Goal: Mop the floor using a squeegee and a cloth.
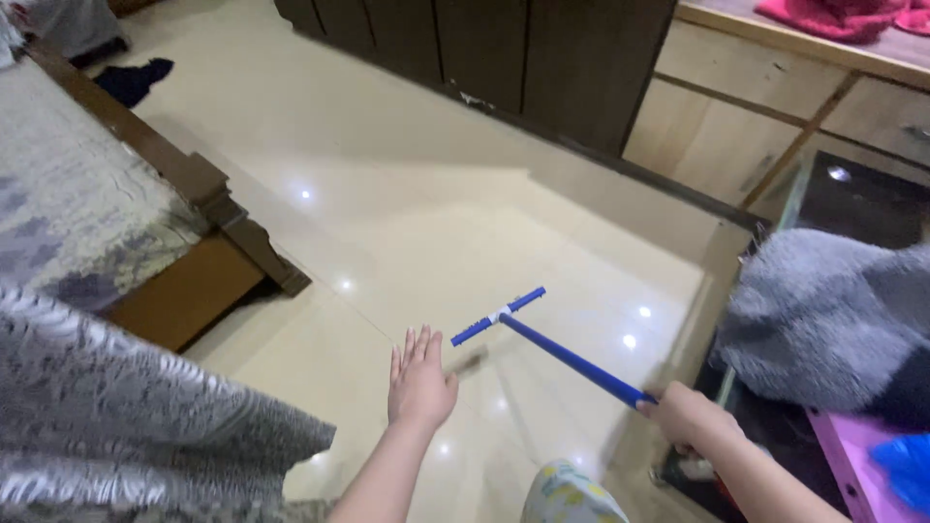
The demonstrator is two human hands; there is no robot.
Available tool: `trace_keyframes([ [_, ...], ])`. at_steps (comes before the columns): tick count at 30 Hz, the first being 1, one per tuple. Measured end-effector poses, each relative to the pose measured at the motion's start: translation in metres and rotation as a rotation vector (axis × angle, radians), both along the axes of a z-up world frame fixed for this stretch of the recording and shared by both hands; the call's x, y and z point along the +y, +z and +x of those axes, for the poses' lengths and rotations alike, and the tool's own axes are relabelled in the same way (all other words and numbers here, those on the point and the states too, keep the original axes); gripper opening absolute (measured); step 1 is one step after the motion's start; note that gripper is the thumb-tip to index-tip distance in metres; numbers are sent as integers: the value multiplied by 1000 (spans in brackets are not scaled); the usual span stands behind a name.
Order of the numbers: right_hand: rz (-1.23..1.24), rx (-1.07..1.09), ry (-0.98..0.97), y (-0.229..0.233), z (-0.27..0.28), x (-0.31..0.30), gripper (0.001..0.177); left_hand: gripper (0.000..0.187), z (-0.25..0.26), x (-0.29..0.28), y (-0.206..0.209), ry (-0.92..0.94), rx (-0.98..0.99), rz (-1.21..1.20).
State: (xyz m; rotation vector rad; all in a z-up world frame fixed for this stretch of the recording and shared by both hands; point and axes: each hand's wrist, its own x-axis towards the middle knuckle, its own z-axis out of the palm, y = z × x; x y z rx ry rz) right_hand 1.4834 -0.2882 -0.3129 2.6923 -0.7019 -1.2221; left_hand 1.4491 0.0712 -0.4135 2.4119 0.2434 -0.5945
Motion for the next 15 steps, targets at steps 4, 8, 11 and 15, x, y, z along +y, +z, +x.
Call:
trace_keyframes([
  [4, 109, -3, -154, -53, 44, -30, 44, 74, 28, 11, -10, -4, 39, 43],
  [8, 328, -14, -366, -82, 101, -35, 46, 76, 65, 20, -25, 76, 75, 22],
  [11, 343, 16, -419, -78, 155, -16, 46, 75, 102, 25, -35, 124, 89, 33],
  [15, 329, 79, -371, -82, 232, -1, 46, 76, 147, 27, -38, 165, 136, 75],
])
